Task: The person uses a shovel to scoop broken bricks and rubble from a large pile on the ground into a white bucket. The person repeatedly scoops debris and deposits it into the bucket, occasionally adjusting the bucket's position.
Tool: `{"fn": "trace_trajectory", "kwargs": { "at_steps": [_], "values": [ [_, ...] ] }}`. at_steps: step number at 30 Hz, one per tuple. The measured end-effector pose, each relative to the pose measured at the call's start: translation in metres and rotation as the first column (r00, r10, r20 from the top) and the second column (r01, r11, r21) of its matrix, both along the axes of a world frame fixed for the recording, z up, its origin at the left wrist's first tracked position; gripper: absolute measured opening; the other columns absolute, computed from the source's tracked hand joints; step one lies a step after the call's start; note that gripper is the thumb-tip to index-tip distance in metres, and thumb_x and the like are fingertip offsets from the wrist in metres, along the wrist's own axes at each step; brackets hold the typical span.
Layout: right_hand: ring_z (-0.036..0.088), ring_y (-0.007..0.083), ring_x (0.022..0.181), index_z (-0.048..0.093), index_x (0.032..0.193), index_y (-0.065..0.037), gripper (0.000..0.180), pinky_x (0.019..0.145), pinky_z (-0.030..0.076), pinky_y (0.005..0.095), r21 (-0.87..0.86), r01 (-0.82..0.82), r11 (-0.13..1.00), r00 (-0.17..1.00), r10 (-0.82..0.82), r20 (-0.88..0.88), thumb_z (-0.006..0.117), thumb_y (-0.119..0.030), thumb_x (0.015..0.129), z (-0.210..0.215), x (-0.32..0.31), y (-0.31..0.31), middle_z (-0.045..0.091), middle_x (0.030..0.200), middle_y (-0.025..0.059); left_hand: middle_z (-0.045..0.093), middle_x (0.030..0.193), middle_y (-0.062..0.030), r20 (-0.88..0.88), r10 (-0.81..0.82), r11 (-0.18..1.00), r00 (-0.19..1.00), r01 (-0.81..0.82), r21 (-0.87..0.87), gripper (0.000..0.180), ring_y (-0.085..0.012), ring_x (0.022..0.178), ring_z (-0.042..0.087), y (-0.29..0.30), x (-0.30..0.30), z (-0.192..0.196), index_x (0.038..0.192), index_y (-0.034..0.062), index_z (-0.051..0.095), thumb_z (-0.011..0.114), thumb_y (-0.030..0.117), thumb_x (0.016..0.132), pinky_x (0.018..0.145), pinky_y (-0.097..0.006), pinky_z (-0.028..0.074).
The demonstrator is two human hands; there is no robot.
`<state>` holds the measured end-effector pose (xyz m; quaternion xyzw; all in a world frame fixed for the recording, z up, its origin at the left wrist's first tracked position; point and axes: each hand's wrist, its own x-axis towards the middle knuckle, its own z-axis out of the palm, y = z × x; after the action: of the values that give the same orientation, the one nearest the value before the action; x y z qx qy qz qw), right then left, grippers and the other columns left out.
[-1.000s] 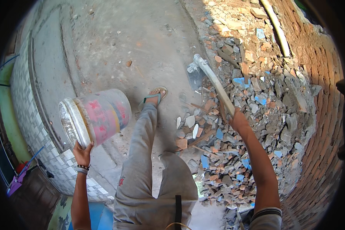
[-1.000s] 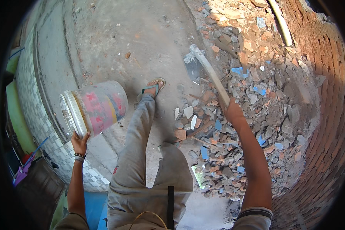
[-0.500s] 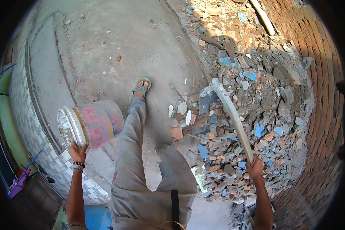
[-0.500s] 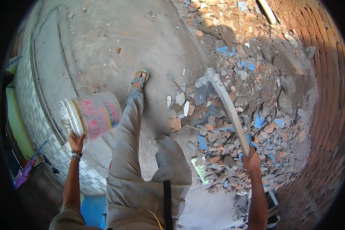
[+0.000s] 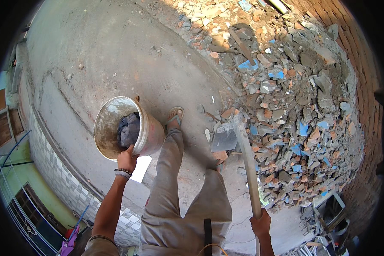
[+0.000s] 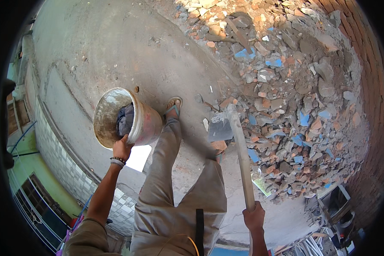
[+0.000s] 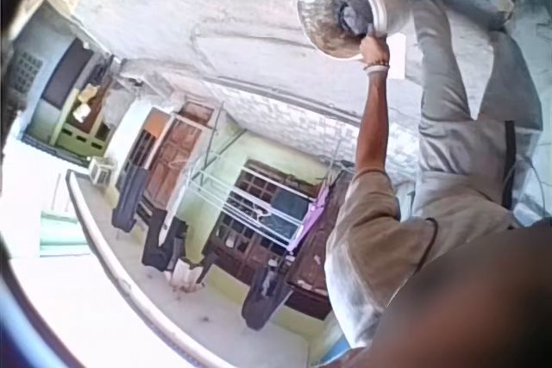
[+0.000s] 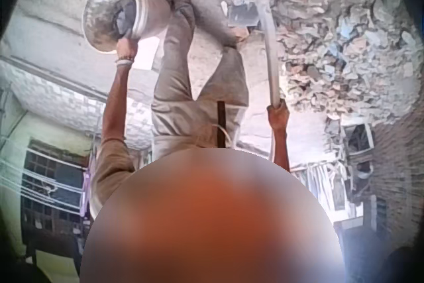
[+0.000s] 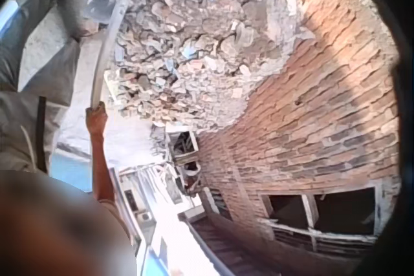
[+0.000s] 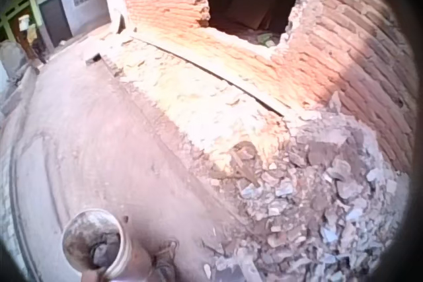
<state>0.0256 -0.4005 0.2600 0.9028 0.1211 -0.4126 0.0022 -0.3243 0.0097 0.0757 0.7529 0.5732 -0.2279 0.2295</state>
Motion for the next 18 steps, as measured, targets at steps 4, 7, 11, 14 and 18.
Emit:
{"fn": "trace_trajectory", "kwargs": {
  "at_steps": [4, 7, 11, 14, 18],
  "values": [
    [0.059, 0.0146, 0.056, 0.054, 0.089, 0.000, 0.020, 0.045, 0.048, 0.0309, -0.301, 0.575, 0.761, 0.705, -0.647, -0.290, 0.067, -0.008, 0.076, 0.002, -0.038, 0.021, 0.054, 0.065, 0.0075, 0.069, 0.087, -0.0119, 0.080, -0.358, 0.934, 0.930, 0.358, 0.017, 0.032, -0.0342, 0.078, 0.066, 0.061, 0.039, -0.034, 0.111, 0.0172, 0.061, 0.064, 0.012, 0.080, 0.067, -0.046, 0.051],
    [0.056, 0.0165, 0.054, 0.054, 0.090, -0.002, 0.020, 0.048, 0.049, 0.0332, -0.382, 0.792, 0.477, 0.346, -0.865, -0.364, 0.066, -0.009, 0.076, -0.011, -0.052, 0.017, 0.055, 0.069, 0.0084, 0.070, 0.090, -0.0075, 0.161, -0.529, 0.848, 0.833, 0.511, 0.140, 0.029, -0.0292, 0.081, 0.067, 0.102, 0.074, -0.069, 0.109, 0.0171, 0.063, 0.057, 0.008, 0.082, 0.071, -0.041, 0.052],
    [0.051, 0.0149, 0.054, 0.052, 0.091, -0.005, 0.018, 0.049, 0.047, 0.0322, -0.461, 0.886, -0.035, -0.191, -0.936, -0.295, 0.064, -0.013, 0.082, -0.028, -0.095, -0.016, 0.051, 0.069, 0.0035, 0.070, 0.097, -0.0076, 0.240, -0.619, 0.783, 0.747, 0.564, 0.262, 0.031, -0.0295, 0.083, 0.066, 0.141, 0.130, -0.110, 0.114, 0.0178, 0.063, 0.060, 0.011, 0.083, 0.074, -0.041, 0.052],
    [0.046, 0.0116, 0.053, 0.050, 0.089, -0.009, 0.015, 0.052, 0.041, 0.0299, -0.456, 0.842, -0.289, -0.477, -0.794, -0.377, 0.061, -0.018, 0.084, -0.032, -0.145, -0.037, 0.048, 0.068, 0.0006, 0.070, 0.101, -0.0094, 0.238, -0.629, 0.775, 0.740, 0.575, 0.263, 0.036, -0.0301, 0.085, 0.067, 0.162, 0.180, -0.132, 0.119, 0.0188, 0.062, 0.063, 0.014, 0.084, 0.076, -0.042, 0.052],
    [0.045, 0.0092, 0.054, 0.050, 0.088, -0.008, 0.013, 0.054, 0.038, 0.0269, -0.423, 0.683, -0.596, -0.729, -0.517, -0.449, 0.058, -0.018, 0.086, -0.040, -0.194, -0.044, 0.045, 0.067, -0.0014, 0.069, 0.105, -0.0108, 0.180, -0.681, 0.731, 0.710, 0.641, 0.235, 0.038, -0.0320, 0.085, 0.067, 0.163, 0.233, -0.164, 0.123, 0.0189, 0.059, 0.062, 0.014, 0.085, 0.074, -0.043, 0.052]
  ]
}}
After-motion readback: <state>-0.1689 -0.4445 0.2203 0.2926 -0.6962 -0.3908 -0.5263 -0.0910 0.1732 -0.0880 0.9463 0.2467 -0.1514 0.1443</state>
